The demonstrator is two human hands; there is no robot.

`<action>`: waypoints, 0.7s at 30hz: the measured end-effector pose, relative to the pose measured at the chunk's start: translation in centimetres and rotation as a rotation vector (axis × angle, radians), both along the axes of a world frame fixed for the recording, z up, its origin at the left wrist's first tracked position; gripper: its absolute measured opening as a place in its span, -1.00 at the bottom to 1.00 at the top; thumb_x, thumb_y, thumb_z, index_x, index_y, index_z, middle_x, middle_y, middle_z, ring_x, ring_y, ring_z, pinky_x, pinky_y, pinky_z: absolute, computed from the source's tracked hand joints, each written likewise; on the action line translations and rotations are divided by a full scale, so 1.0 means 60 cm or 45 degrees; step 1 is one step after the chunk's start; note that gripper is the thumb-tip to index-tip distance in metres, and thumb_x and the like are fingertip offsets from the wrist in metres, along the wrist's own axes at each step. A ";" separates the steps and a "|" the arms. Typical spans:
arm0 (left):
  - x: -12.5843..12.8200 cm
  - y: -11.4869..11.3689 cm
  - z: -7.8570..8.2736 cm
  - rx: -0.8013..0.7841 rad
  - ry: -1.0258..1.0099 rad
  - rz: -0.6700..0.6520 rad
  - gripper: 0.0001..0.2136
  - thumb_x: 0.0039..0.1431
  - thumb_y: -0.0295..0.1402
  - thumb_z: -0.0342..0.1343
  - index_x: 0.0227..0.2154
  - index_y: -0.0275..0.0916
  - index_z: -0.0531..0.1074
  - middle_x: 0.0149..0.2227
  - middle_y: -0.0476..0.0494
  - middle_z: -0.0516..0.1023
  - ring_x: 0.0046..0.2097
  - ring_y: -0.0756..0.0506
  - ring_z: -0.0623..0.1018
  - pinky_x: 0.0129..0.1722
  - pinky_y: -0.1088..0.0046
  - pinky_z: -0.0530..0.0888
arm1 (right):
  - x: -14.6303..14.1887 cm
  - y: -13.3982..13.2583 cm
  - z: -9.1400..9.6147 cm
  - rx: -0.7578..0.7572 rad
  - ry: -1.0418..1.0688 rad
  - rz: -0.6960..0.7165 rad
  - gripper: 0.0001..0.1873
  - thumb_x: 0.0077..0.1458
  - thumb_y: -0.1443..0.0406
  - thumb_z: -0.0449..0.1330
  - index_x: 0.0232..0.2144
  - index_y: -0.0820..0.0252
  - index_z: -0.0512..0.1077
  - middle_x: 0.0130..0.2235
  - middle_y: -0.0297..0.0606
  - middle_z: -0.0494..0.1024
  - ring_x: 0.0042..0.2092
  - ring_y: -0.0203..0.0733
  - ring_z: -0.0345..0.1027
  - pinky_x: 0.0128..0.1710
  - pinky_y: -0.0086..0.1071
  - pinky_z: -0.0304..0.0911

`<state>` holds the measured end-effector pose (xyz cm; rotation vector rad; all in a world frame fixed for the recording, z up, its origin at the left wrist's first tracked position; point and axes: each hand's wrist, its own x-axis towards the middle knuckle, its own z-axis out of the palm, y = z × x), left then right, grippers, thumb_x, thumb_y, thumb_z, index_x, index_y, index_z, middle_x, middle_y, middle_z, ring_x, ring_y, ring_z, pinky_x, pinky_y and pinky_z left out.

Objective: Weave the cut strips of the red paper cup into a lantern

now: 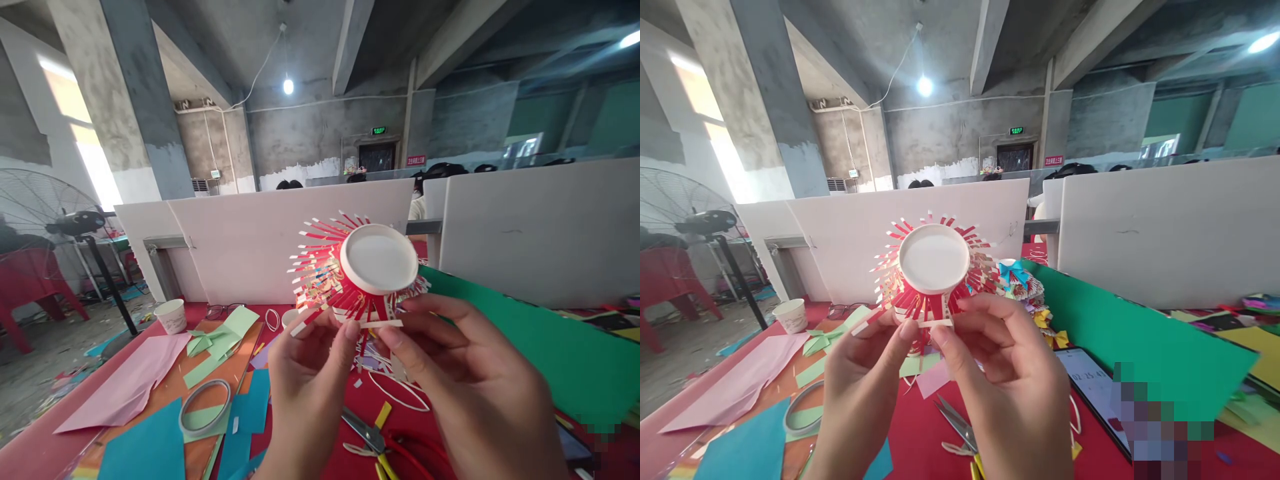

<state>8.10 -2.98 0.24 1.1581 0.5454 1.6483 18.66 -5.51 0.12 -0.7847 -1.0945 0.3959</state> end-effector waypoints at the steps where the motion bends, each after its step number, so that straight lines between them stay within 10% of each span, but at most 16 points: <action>1: 0.001 0.000 0.000 0.015 0.019 0.039 -0.91 0.00 -0.49 0.27 -0.55 -0.20 0.54 -0.54 0.05 0.57 -0.50 0.10 0.51 -0.52 0.74 0.46 | 0.002 0.000 0.000 0.023 -0.023 -0.034 -0.82 -0.06 0.33 0.36 -0.36 0.00 0.48 -0.43 -0.43 0.66 -0.41 -0.25 0.59 -0.49 -0.67 0.47; 21: 0.020 0.009 -0.023 0.482 0.127 0.762 -0.64 -0.19 -0.69 0.31 -0.43 -0.01 0.55 -0.49 0.22 0.61 -0.45 0.08 0.55 -0.38 0.66 0.50 | 0.019 -0.010 0.003 -0.049 -0.271 -0.258 -0.87 -0.06 0.18 0.30 -0.45 0.09 0.52 -0.51 -0.31 0.57 -0.47 -0.12 0.52 -0.57 -0.40 0.45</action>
